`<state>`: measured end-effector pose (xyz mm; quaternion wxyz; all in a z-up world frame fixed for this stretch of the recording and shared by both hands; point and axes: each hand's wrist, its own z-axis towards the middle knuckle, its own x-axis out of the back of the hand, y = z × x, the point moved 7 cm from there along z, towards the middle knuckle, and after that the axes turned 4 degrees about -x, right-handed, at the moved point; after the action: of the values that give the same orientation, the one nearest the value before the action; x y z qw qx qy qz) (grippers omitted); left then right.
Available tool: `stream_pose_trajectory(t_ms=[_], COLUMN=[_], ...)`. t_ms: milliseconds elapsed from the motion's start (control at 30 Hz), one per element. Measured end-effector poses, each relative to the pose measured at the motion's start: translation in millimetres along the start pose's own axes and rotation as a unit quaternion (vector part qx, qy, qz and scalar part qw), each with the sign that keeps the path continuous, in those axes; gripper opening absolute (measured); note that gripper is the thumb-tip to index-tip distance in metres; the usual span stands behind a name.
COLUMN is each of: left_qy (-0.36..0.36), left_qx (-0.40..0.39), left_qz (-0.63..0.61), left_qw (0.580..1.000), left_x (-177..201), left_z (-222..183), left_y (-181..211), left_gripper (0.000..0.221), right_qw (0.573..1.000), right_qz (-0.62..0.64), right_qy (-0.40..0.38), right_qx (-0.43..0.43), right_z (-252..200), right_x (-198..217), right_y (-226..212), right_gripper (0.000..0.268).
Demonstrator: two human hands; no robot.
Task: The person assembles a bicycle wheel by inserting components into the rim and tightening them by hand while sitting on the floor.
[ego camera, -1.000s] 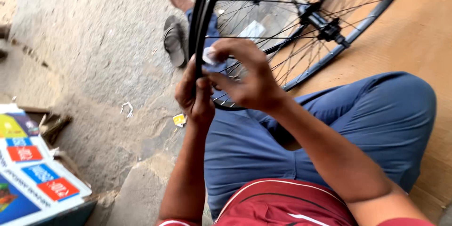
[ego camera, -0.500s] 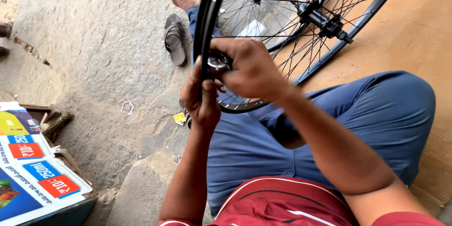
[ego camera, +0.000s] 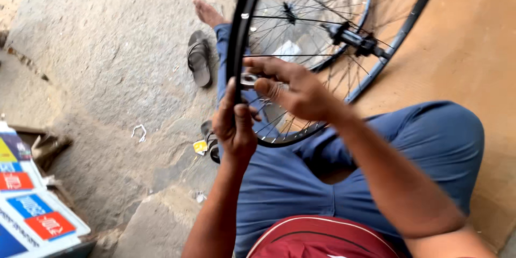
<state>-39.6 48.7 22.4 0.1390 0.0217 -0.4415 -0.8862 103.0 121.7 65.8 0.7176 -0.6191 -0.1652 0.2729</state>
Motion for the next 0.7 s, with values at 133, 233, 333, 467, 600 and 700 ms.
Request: stream_pose_trajectory(t_ms=[133, 233, 333, 467, 600, 700], left_qy=[-0.014, -0.034, -0.041, -0.031, -0.001, -0.004], left_qx=[0.012, -0.022, -0.118, -0.053, 0.001, 0.008], left_qz=[0.022, 0.013, 0.110, -0.007, -0.029, -0.007], left_qw=[1.000, 0.999, 0.986, 0.998, 1.000, 1.000], left_x=[0.9, 0.0, 4.3, 11.1, 15.5, 13.0], left_z=[2.5, -3.6, -13.6, -8.9, -23.2, -25.0], left_y=[4.4, 6.3, 12.9, -2.1, -8.0, -0.7], left_gripper=[0.045, 0.043, 0.040, 0.047, 0.054, 0.057], right_qw=[0.985, 0.924, 0.867, 0.957, 0.975, 0.972], right_qz=[-0.142, -0.264, -0.396, -0.232, -0.164, -0.155], right_qy=[-0.090, 0.181, 0.297, 0.070, -0.004, 0.007], right_qx=[0.050, 0.209, 0.060, 0.157, 0.150, 0.174], right_z=[-3.4, -8.4, -20.3, -4.7, -12.6, -15.3], right_x=[-5.1, -19.7, -25.3, -7.5, -13.3, -13.8], right_y=[-6.3, -21.3, 1.8, -11.5, -4.4, -5.7], right_gripper=[0.036, 0.027, 0.021, 0.026, 0.046, 0.047])
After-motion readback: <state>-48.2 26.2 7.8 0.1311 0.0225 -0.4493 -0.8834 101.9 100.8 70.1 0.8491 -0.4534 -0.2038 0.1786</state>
